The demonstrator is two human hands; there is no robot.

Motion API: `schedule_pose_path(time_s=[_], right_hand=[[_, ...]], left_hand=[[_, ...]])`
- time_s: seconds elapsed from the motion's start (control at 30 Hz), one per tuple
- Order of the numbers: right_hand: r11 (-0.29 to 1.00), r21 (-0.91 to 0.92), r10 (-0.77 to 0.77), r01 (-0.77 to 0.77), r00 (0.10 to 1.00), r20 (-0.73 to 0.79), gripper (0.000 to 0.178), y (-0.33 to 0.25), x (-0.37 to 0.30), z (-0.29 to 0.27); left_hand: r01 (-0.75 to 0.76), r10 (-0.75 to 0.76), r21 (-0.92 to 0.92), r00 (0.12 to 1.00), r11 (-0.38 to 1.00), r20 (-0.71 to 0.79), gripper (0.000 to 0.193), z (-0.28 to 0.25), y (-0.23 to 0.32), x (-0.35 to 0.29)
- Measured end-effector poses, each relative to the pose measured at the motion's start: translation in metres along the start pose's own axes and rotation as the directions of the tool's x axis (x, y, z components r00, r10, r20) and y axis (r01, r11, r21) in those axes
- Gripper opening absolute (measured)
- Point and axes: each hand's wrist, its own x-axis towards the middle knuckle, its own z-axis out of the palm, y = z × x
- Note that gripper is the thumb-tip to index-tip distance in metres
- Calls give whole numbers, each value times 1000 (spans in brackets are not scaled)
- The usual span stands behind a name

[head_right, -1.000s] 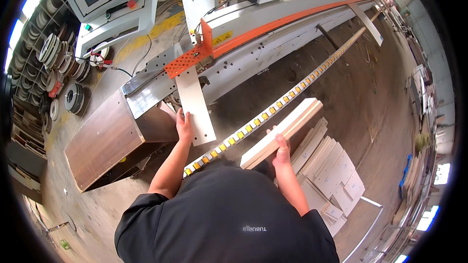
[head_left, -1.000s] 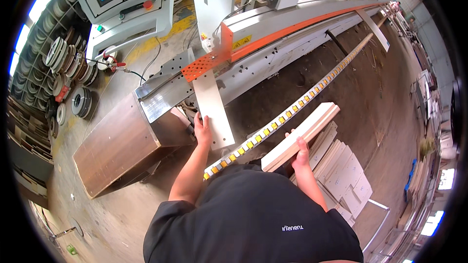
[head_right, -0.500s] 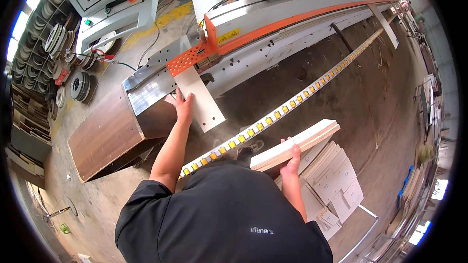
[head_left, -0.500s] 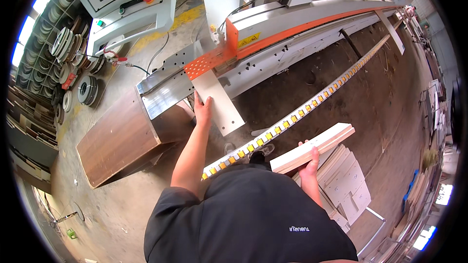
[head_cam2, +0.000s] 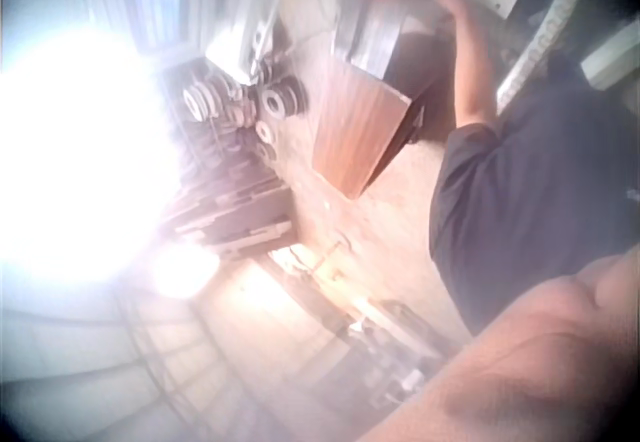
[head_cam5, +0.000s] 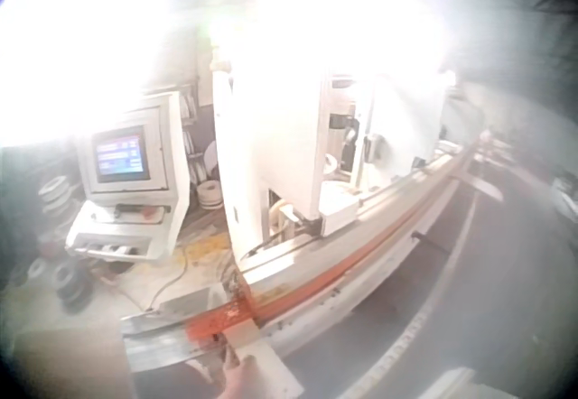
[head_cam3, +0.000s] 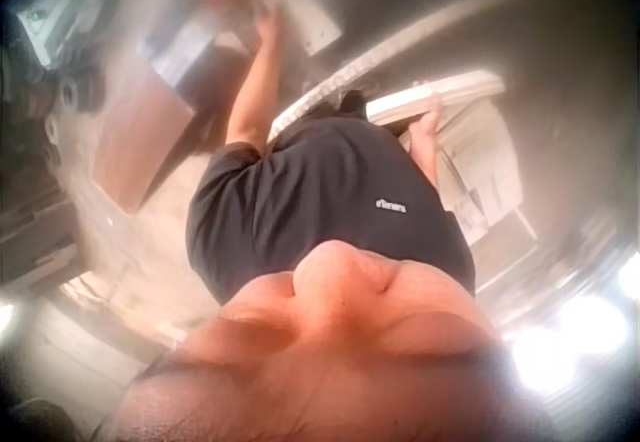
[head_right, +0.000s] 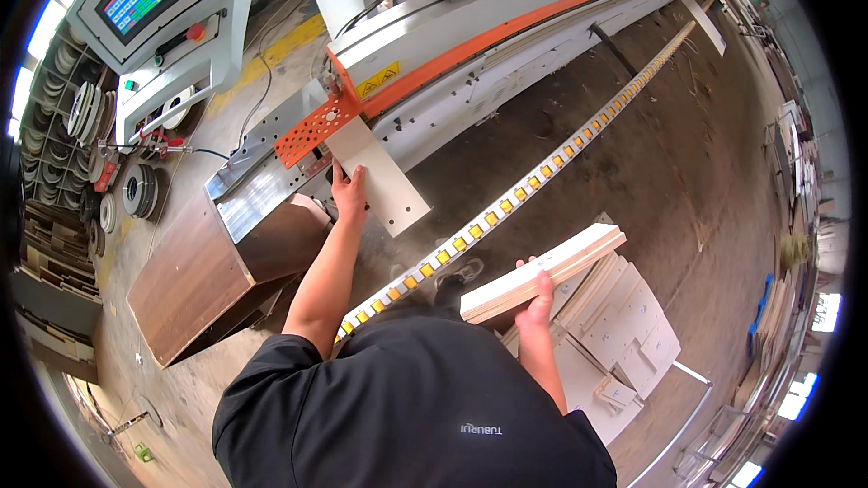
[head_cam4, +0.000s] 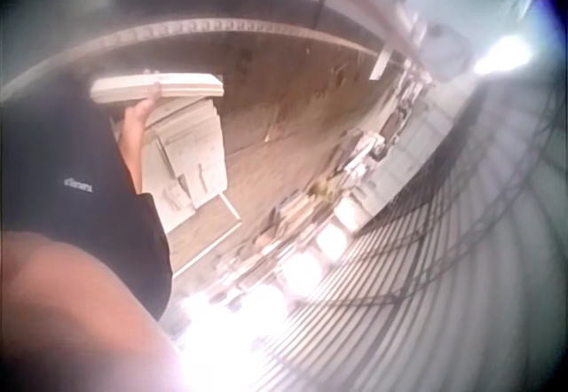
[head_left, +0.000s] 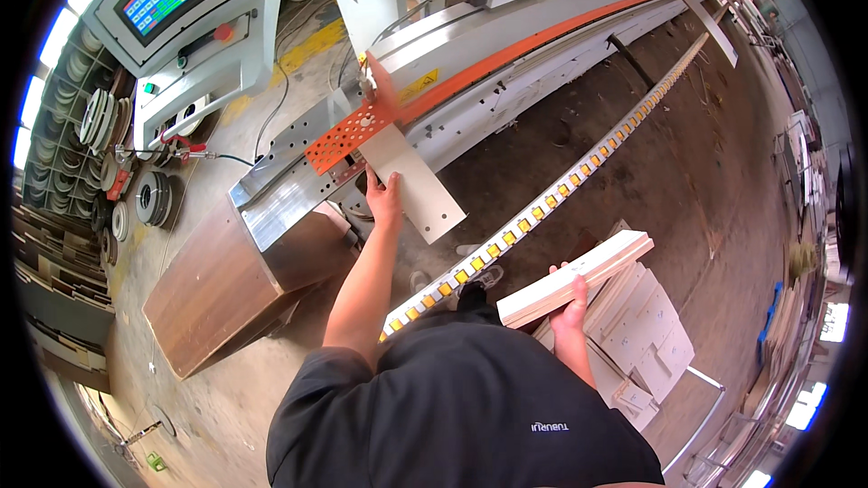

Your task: The person repeatedly picks up white rectangular panels from a pile and places them onto a conveyor belt. The person handles the panels one at a time, moving them from a stack on the floor to the machine's input area.

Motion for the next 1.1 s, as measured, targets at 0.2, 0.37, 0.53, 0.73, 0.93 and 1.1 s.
schedule_pose_path(time_s=[0.2, 0.37, 0.53, 0.73, 0.93, 1.1], right_hand=[[1000, 9, -19, 19, 1000, 12, 69, -9, -1, -4], [998, -42, -55, 56, 998, 16, 66, -9, 0, -8], [989, -96, -113, 116, 993, 29, 67, -1, 6, -2], [981, -182, -45, 67, 991, 123, 66, 11, 16, 33], [971, -225, -3, 78, 949, 315, 72, 28, 7, 73], [972, -233, 55, 34, 929, 367, 63, 33, -5, 101]], left_hand=[[-21, 18, -97, 999, 995, -32, 79, 50, -18, 16], [189, -196, 106, 979, 976, 61, 76, 85, 5, 16], [-190, -16, 606, 948, 772, 318, 60, 105, 33, -45], [-199, -272, 294, 130, 935, 953, 81, 96, 60, -205], [-232, -128, 188, 248, 954, 960, 77, 54, 38, -210], [-27, -285, 341, 490, 940, 824, 46, 14, 38, -193]])
